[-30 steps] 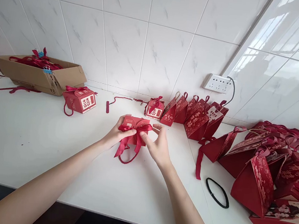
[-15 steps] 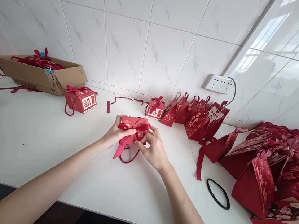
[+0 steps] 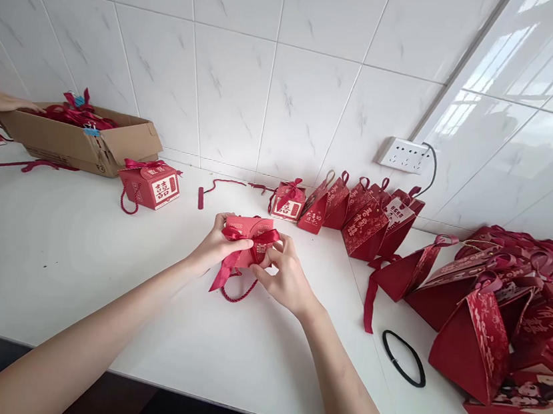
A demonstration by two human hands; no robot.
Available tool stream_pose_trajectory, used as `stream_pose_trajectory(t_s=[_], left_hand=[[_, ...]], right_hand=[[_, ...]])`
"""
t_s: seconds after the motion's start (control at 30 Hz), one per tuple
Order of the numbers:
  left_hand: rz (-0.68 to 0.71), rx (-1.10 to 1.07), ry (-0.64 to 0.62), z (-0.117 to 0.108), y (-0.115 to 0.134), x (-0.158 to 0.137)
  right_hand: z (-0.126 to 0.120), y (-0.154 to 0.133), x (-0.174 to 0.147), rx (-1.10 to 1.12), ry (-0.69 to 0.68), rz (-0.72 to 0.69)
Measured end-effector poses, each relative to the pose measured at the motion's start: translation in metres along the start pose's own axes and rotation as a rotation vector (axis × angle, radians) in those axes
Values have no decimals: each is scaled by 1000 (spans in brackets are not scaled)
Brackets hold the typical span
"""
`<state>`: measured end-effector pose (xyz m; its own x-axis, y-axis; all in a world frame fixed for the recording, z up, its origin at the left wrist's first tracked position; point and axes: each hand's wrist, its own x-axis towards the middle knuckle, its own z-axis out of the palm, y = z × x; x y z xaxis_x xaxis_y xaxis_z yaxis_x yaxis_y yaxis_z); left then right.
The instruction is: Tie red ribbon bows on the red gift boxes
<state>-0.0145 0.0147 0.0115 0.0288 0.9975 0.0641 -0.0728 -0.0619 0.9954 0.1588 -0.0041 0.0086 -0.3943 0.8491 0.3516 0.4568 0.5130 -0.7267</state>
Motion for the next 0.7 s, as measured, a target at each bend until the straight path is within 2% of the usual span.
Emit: stream_pose_trajectory(t_s=[0.17,0.23,0.33,0.43,0.5,0.57,0.7], left_hand=[[2,-3,2,-1,1,1],[6,-8,7,-2,1,1],[33,-6,-30,-1,-2,0],[83,28,-136,3,-6,-3],[116,49,-188,5,-7,-5],[134,59,-195,7,-6,-6],[131,145,-119,8,-8,-2]], right_hand=[[-1,0,0,41,-5,4],[-1,3,1,166,4,48],[-2,6,3,437,125,146],[0,4,6,472,253,240],[2,-1,6,443,245,263],[3,-5,7,465,207,227],[1,0,9,529,147,207]])
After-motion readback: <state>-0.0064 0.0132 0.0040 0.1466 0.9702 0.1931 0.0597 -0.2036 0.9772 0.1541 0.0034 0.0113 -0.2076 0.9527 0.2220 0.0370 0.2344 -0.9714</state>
